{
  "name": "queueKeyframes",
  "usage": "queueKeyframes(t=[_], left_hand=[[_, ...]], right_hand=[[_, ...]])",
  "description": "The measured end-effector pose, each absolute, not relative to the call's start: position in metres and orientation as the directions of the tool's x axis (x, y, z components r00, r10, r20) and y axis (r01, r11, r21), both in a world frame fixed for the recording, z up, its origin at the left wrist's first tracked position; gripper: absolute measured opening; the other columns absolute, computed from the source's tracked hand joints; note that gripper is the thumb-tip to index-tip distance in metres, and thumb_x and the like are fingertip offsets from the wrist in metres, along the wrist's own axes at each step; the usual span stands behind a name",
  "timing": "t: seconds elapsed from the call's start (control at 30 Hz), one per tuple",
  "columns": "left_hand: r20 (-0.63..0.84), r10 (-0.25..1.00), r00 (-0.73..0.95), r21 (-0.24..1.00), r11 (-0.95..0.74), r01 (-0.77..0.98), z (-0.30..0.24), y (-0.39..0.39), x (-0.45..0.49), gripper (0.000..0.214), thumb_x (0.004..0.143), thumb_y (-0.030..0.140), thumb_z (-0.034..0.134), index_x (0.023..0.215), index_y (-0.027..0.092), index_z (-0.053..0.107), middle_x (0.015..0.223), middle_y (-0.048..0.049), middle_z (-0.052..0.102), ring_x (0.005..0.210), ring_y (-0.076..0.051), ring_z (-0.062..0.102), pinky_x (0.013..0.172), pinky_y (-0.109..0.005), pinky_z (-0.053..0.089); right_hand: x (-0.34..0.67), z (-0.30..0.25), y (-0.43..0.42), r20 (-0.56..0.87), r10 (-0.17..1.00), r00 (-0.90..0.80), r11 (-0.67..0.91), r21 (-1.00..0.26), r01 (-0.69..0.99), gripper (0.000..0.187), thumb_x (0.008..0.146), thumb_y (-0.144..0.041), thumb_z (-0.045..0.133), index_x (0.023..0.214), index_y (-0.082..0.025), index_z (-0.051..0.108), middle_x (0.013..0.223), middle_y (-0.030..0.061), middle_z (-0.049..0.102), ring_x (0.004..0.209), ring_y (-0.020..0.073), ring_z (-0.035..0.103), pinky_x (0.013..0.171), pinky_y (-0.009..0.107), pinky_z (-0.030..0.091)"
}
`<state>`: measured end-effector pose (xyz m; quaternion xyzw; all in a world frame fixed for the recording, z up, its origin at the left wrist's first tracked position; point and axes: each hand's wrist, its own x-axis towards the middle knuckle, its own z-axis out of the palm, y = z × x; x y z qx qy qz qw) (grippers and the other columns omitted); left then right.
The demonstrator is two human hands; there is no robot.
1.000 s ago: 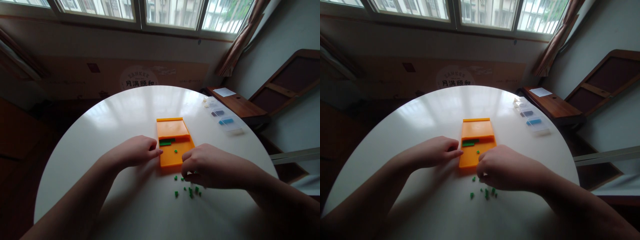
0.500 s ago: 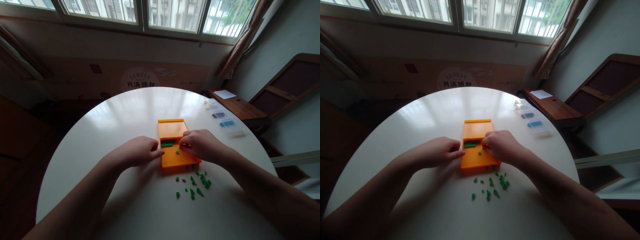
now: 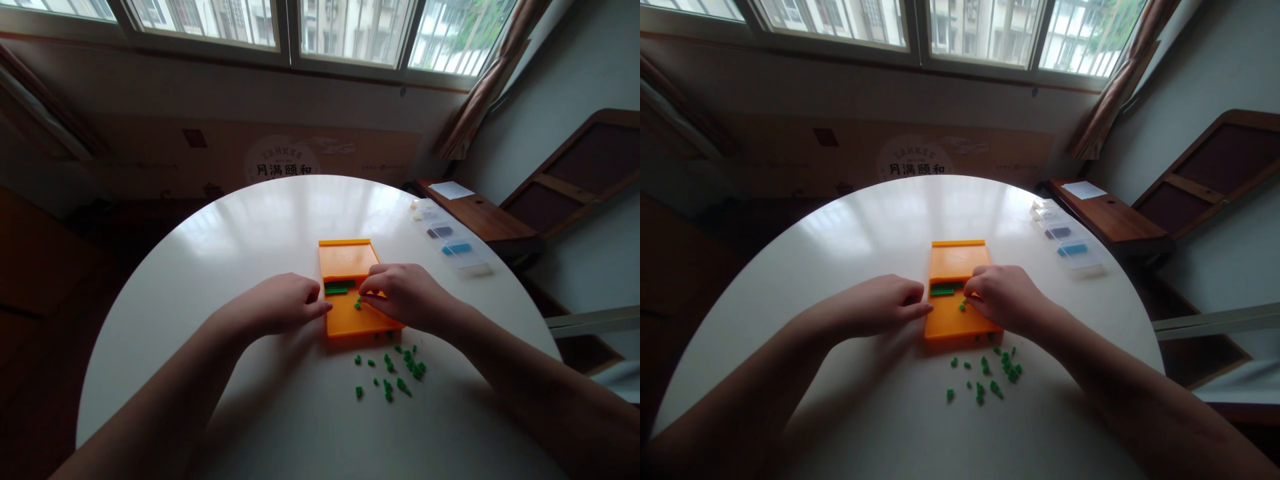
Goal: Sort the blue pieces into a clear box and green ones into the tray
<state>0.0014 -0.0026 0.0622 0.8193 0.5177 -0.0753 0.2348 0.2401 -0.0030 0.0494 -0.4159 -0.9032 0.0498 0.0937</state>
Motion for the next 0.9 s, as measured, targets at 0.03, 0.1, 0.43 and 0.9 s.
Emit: queueKeyframes(t=[0.03, 0.1, 0.43, 0.9], left_hand=[[-0.365, 0.813, 0.454, 0.307, -0.355, 0.883, 0.0620, -0.0026, 0.0015, 0.047, 0.085, 0.062, 0.040, 0.075, 0.023, 0.064, 0.075, -0.0039, 0.068, 0.061, -0.018, 0.056, 0.051, -0.029, 0.034], [-0.362, 0.814, 0.454, 0.306, -0.356, 0.883, 0.0619, -0.0027, 0.0017, 0.047, 0.085, 0.062, 0.040, 0.075, 0.023, 0.064, 0.075, -0.0038, 0.068, 0.061, -0.018, 0.055, 0.051, -0.029, 0.034], [-0.351, 0.812, 0.466, 0.307, -0.370, 0.877, 0.0610, -0.0023, 0.0001, 0.048, 0.085, 0.063, 0.039, 0.074, 0.023, 0.064, 0.076, -0.0043, 0.068, 0.063, -0.019, 0.056, 0.053, -0.029, 0.034], [-0.345, 0.816, 0.463, 0.306, -0.369, 0.878, 0.0634, -0.0048, 0.0008, 0.048, 0.086, 0.062, 0.040, 0.074, 0.022, 0.064, 0.075, -0.0047, 0.068, 0.062, -0.019, 0.056, 0.052, -0.029, 0.034]], right_hand=[[0.2389, 0.0481, -0.0022, 0.127, 0.762, -0.635, 0.648, -0.165, 0.744, 0.011, 0.084, -0.025, 0.064, 0.087, -0.026, 0.074, 0.088, -0.0019, 0.070, 0.077, 0.0134, 0.063, 0.059, 0.025, 0.034], [0.2364, 0.0454, -0.0001, 0.143, 0.762, -0.632, 0.648, -0.154, 0.746, 0.011, 0.085, -0.025, 0.064, 0.087, -0.026, 0.074, 0.087, -0.0018, 0.070, 0.074, 0.0130, 0.062, 0.057, 0.025, 0.033], [0.2364, 0.0416, 0.0021, 0.214, 0.754, -0.621, 0.653, -0.147, 0.743, 0.015, 0.088, -0.023, 0.059, 0.089, -0.025, 0.073, 0.090, -0.0010, 0.070, 0.076, 0.0133, 0.062, 0.058, 0.025, 0.033], [0.2297, 0.0397, 0.0002, 0.111, 0.820, -0.561, 0.572, -0.202, 0.795, 0.017, 0.088, -0.030, 0.060, 0.086, -0.026, 0.076, 0.087, -0.0011, 0.071, 0.076, 0.0146, 0.063, 0.061, 0.027, 0.038]])
